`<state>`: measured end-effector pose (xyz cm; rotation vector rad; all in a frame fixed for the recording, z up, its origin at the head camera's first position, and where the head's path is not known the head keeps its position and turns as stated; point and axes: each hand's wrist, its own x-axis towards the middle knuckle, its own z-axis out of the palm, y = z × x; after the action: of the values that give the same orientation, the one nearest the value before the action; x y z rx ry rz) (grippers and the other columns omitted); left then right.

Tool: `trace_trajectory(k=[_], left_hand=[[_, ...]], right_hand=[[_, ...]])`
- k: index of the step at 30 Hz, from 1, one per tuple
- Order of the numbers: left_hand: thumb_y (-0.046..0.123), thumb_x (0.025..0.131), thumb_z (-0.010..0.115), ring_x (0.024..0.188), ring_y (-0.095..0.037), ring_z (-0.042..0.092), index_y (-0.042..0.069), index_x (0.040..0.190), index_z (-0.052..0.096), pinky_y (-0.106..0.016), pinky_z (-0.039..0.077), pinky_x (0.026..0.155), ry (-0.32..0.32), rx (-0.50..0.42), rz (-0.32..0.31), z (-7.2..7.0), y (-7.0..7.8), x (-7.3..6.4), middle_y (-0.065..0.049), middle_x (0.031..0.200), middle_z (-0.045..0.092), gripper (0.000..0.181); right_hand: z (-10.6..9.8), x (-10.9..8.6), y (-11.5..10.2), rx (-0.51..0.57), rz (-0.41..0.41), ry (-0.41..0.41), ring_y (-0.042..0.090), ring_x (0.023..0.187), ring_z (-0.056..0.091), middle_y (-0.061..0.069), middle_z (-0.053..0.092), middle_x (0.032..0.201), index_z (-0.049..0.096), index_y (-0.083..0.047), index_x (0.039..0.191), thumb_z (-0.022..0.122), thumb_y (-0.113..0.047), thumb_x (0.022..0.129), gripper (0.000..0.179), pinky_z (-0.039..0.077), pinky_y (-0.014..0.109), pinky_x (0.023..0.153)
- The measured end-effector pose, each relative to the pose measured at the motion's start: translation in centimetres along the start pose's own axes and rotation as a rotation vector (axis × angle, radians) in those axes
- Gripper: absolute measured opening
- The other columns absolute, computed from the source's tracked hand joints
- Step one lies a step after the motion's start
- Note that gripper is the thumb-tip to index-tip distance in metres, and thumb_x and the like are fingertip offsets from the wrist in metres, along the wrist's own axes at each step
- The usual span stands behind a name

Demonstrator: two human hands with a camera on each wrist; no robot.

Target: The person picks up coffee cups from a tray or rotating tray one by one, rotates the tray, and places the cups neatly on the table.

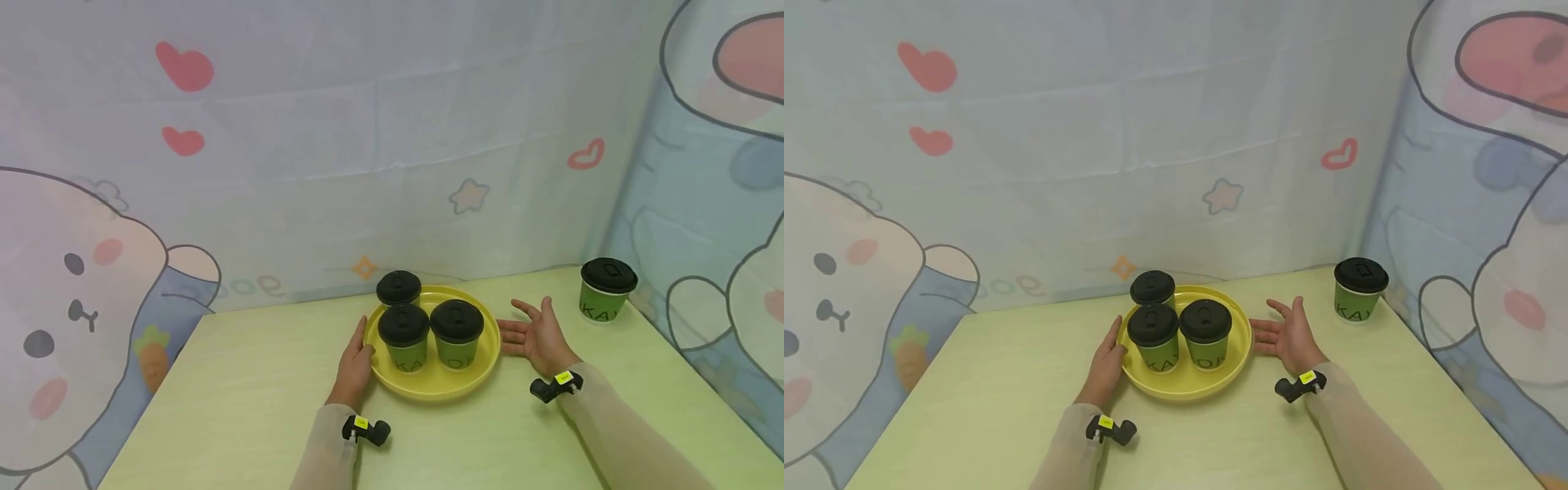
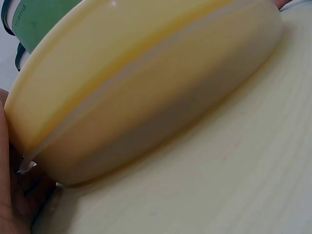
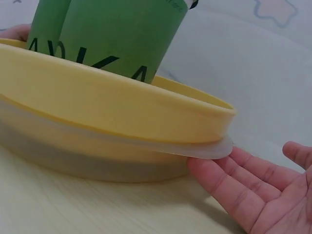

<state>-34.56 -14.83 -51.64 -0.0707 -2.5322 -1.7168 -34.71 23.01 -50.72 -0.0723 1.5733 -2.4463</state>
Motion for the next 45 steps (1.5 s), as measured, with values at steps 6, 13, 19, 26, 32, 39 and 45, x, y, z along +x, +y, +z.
trace_trajectory(k=[6, 13, 19, 26, 32, 39, 45], left_hand=[[0.019, 0.102, 0.036, 0.154, -0.025, 0.017, 0.023, 0.163, 0.023, -0.049, 0.015, 0.124, -0.007, -0.014, -0.004, -0.1, 0.1, 0.1, 0.004, 0.167, 0.022, 0.062], [0.028, 0.108, 0.039, 0.152, -0.028, 0.024, 0.019, 0.163, 0.021, -0.053, 0.023, 0.121, 0.096, 0.040, 0.101, -1.2, 2.6, -0.3, -0.004, 0.164, 0.030, 0.059], [0.015, 0.094, 0.056, 0.104, -0.033, 0.051, 0.001, 0.126, 0.055, -0.048, 0.045, 0.088, 0.476, 0.218, 0.607, -1.1, 8.6, -2.1, -0.016, 0.115, 0.057, 0.035], [0.006, 0.085, 0.060, 0.076, -0.021, 0.051, 0.004, 0.095, 0.060, -0.033, 0.047, 0.070, 0.444, 0.329, 1.078, 2.1, 14.3, -6.1, -0.006, 0.084, 0.055, 0.010], [0.007, 0.081, 0.069, 0.063, -0.008, 0.050, 0.013, 0.077, 0.065, -0.016, 0.046, 0.058, 0.266, 0.512, 1.147, 5.1, 14.7, -8.2, 0.006, 0.072, 0.058, 0.008], [0.021, 0.083, 0.078, 0.064, -0.006, 0.057, 0.020, 0.079, 0.070, -0.018, 0.046, 0.054, 0.109, 0.757, 0.959, 7.0, 12.8, -8.6, 0.009, 0.075, 0.064, 0.009], [0.037, 0.089, 0.076, 0.071, -0.008, 0.063, 0.021, 0.092, 0.077, -0.020, 0.050, 0.057, -0.052, 0.967, 0.802, 8.2, 11.8, -8.9, 0.009, 0.085, 0.069, 0.017]], right_hand=[[0.0, -0.1, -0.2, 0.003, -0.024, -0.040, 0.028, 0.104, 0.071, 0.015, 0.065, 0.127, 0.002, -0.016, 0.164, 0.018, -0.079, 0.092, 0.097, 0.059, 0.046, 0.087], [-0.2, 0.1, 0.4, 0.028, -0.055, -0.037, 0.029, 0.105, 0.071, 0.017, 0.064, 0.130, 0.005, -0.016, 0.164, 0.019, -0.078, 0.093, 0.095, 0.060, 0.046, 0.085], [-0.1, 0.1, 0.7, -0.003, -0.083, -0.030, 0.026, 0.110, 0.070, 0.017, 0.062, 0.133, 0.004, -0.015, 0.164, 0.018, -0.076, 0.094, 0.093, 0.060, 0.043, 0.086], [-0.2, 0.3, 0.8, -0.004, -0.091, -0.027, 0.026, 0.108, 0.071, 0.015, 0.064, 0.130, 0.004, -0.014, 0.164, 0.018, -0.075, 0.095, 0.093, 0.060, 0.042, 0.084], [-0.3, 0.3, 1.1, -0.001, -0.101, -0.024, 0.025, 0.108, 0.071, 0.013, 0.066, 0.127, 0.003, -0.013, 0.163, 0.019, -0.075, 0.095, 0.093, 0.061, 0.042, 0.083], [-0.4, 0.1, 1.1, 0.001, -0.107, -0.021, 0.024, 0.108, 0.071, 0.012, 0.067, 0.126, 0.003, -0.013, 0.163, 0.019, -0.074, 0.096, 0.093, 0.061, 0.041, 0.083], [-0.3, 0.0, 1.0, -0.025, -0.117, -0.017, 0.023, 0.108, 0.071, 0.013, 0.066, 0.128, 0.003, -0.012, 0.163, 0.019, -0.073, 0.097, 0.092, 0.060, 0.041, 0.084]])
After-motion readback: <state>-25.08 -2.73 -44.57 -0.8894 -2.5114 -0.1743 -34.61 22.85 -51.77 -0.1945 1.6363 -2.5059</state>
